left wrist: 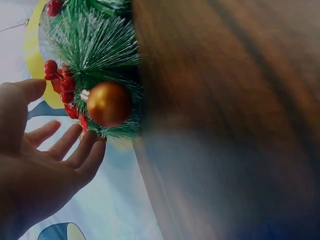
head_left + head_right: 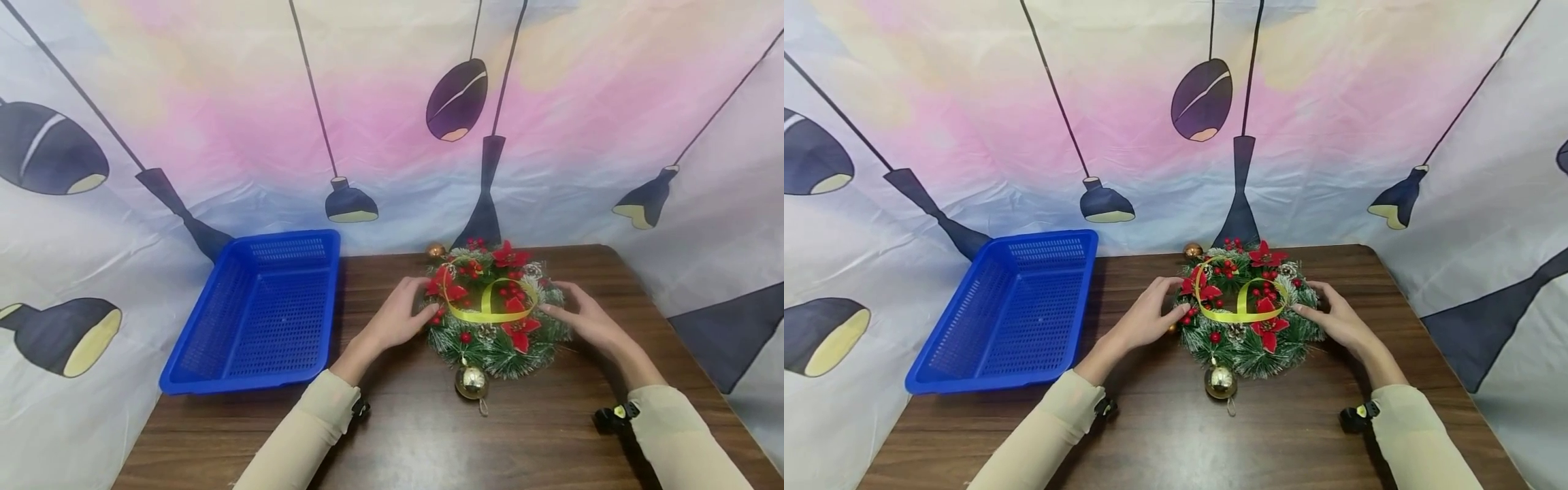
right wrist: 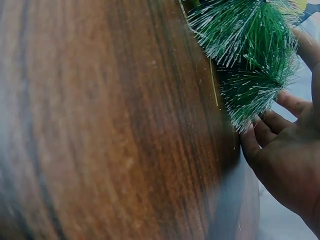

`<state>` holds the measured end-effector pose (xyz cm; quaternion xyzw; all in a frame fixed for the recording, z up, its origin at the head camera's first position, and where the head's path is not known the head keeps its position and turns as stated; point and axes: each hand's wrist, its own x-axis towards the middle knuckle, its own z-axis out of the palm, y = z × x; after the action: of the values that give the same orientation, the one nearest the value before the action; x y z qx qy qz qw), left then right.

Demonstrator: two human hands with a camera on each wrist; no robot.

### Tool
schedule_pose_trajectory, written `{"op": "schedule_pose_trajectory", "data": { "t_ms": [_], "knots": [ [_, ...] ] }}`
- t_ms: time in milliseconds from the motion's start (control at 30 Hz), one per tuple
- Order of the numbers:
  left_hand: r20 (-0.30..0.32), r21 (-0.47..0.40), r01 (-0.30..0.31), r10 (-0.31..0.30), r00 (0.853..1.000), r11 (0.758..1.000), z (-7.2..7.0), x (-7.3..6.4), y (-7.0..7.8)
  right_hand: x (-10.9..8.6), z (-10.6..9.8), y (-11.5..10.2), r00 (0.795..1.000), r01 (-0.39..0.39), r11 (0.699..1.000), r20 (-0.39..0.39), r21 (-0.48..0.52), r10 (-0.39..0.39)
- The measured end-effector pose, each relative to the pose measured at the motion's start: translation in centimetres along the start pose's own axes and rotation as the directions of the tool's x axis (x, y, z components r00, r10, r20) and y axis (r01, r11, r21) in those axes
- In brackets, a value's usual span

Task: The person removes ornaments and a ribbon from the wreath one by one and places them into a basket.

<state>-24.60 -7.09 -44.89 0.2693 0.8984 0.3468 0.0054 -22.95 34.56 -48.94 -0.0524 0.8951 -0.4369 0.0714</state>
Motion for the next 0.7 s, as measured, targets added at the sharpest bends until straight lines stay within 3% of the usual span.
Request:
{"op": "schedule_pose_trajectory", "data": {
  "t_ms": [367,700],
  "knots": [
    [0.084,0.017,0.084,-0.085,0.993,0.996,-0.1,-1.7,-0.8,-0.1,0.1,0.0,1.000,-0.010,1.000,0.009,0.005,0.010],
    [0.092,-0.023,0.111,-0.108,0.990,0.994,0.7,-2.0,-1.7,-0.2,0.2,-0.1,1.000,-0.010,1.000,0.004,0.008,0.010]
  ]
}}
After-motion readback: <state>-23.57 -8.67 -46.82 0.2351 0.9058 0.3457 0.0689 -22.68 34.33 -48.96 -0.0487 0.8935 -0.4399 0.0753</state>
